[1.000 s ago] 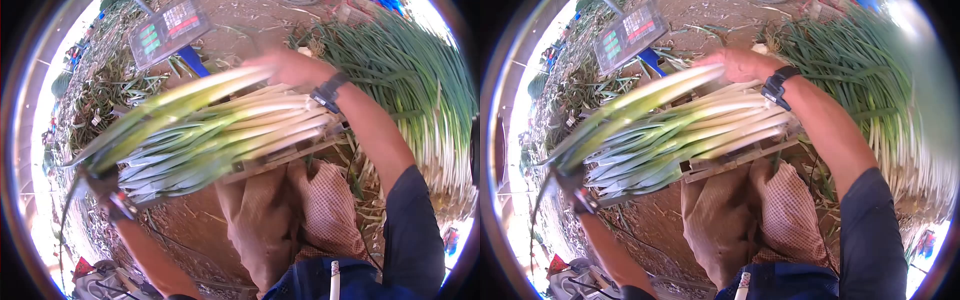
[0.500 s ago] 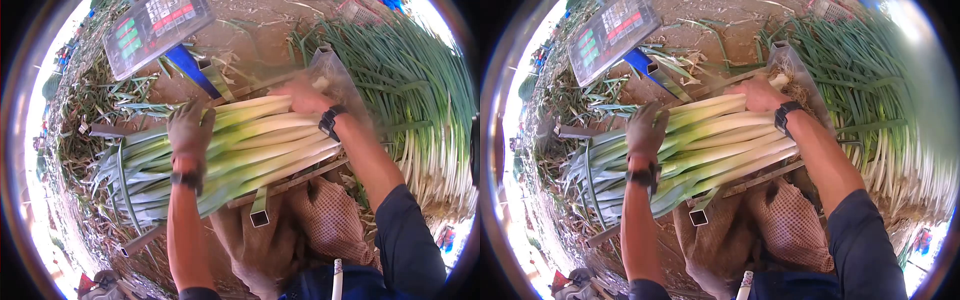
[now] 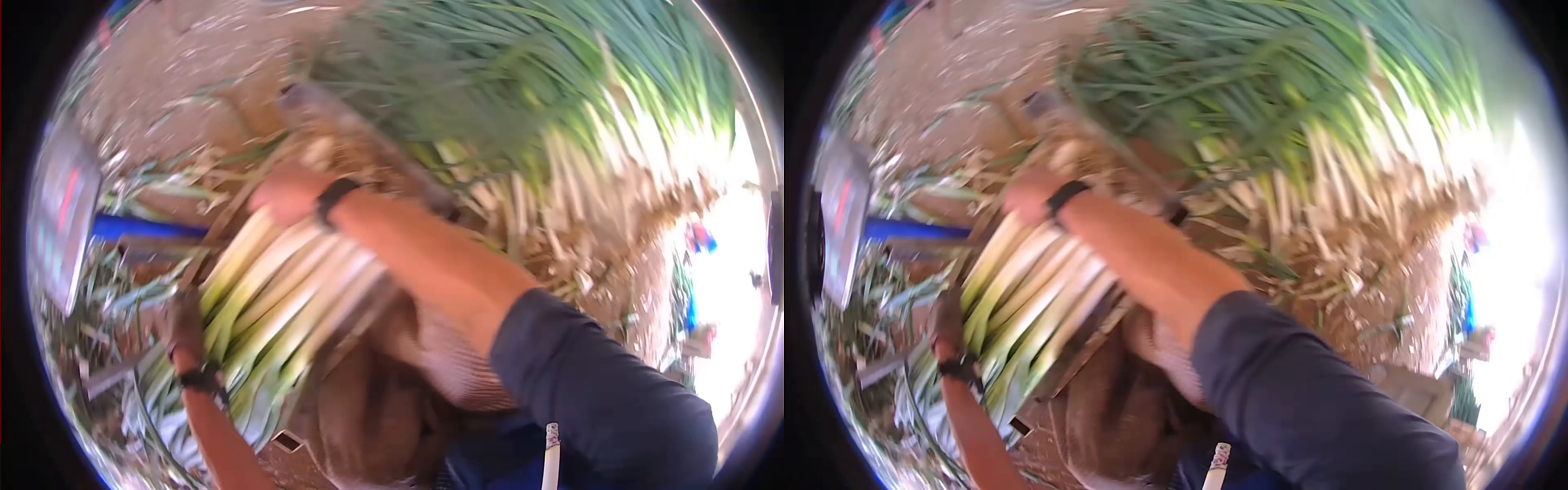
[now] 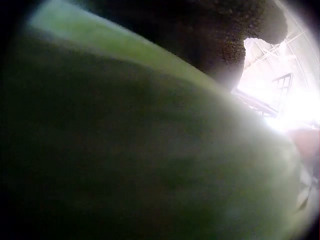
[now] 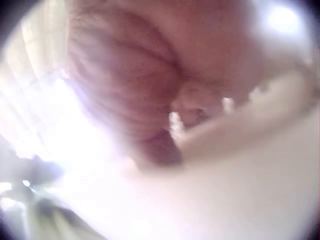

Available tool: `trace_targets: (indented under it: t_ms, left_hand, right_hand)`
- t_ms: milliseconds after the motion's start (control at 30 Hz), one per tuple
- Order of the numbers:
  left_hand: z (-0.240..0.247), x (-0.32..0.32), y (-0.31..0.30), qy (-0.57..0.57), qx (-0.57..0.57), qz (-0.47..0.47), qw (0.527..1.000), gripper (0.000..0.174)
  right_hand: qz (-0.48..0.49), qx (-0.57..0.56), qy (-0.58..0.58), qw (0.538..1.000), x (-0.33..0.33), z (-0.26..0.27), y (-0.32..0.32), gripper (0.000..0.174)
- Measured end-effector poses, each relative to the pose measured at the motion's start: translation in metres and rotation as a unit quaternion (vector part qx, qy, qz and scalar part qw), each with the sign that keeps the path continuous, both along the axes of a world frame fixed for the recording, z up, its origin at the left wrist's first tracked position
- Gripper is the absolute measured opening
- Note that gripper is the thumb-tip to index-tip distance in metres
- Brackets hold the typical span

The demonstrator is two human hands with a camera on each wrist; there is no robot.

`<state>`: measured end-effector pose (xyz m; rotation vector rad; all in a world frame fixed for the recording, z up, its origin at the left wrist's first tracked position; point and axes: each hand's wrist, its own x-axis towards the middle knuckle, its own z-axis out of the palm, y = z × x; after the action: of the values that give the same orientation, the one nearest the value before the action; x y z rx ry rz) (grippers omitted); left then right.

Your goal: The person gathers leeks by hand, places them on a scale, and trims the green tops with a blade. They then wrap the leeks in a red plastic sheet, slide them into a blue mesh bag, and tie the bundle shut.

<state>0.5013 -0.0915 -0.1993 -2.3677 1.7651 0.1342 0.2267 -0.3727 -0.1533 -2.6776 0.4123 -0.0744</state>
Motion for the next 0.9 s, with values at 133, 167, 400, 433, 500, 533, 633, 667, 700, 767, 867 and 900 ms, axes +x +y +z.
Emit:
trace_targets:
  t_ms: [133, 167, 400, 433, 500, 533, 633, 667, 700, 767, 867, 900]
  left_hand:
    - [0.01, 0.01, -0.013, 0.167, -0.012, 0.14, 0.976, 0.028]
    - [0.019, 0.001, -0.013, 0.162, -0.036, 0.163, 0.973, 0.031]
    - [0.052, 0.016, 0.016, 0.274, -0.13, 0.192, 0.933, 0.042]
    - [0.066, 0.011, 0.022, 0.191, -0.116, 0.143, 0.964, 0.041]
    - [0.104, -0.02, 0.026, 0.273, -0.201, 0.21, 0.917, 0.038]
    - [0.123, -0.047, 0.027, 0.252, -0.221, 0.179, 0.925, 0.038]
    - [0.167, -0.131, 0.013, 0.166, -0.273, 0.126, 0.939, 0.037]
    - [0.178, -0.158, 0.007, 0.136, -0.288, 0.12, 0.94, 0.036]
    - [0.187, -0.18, 0.0, 0.113, -0.301, 0.117, 0.94, 0.036]
    - [0.199, -0.228, -0.013, 0.063, -0.32, 0.113, 0.938, 0.035]
    - [0.208, -0.285, -0.033, 0.021, -0.333, 0.102, 0.937, 0.035]
    - [0.209, -0.3, -0.04, 0.012, -0.334, 0.096, 0.938, 0.035]
  right_hand:
    - [-0.026, 0.047, -0.115, 0.992, -0.034, 0.079, 0.043, 0.013]
    - [-0.006, 0.071, -0.218, 0.973, -0.059, 0.096, 0.052, 0.009]
    - [-0.302, 0.204, -0.312, 0.878, -0.3, 0.069, 0.048, 0.011]
    - [-0.404, 0.243, -0.264, 0.841, -0.339, 0.03, 0.042, 0.014]
    - [-0.583, 0.209, -0.112, 0.777, -0.418, -0.027, 0.017, 0.019]
    - [-0.591, 0.136, -0.042, 0.794, -0.46, -0.06, -0.001, 0.029]
    - [-0.637, 0.023, 0.067, 0.768, -0.525, -0.136, -0.041, 0.037]
    - [-0.655, 0.032, 0.11, 0.747, -0.538, -0.162, -0.051, 0.037]
    - [-0.673, 0.03, 0.149, 0.724, -0.536, -0.164, -0.053, 0.036]
    - [-0.679, 0.054, 0.206, 0.703, -0.531, -0.171, -0.054, 0.034]
    - [-0.607, 0.104, 0.253, 0.746, -0.519, -0.178, -0.041, 0.031]
    - [-0.554, 0.102, 0.263, 0.783, -0.503, -0.163, -0.025, 0.029]
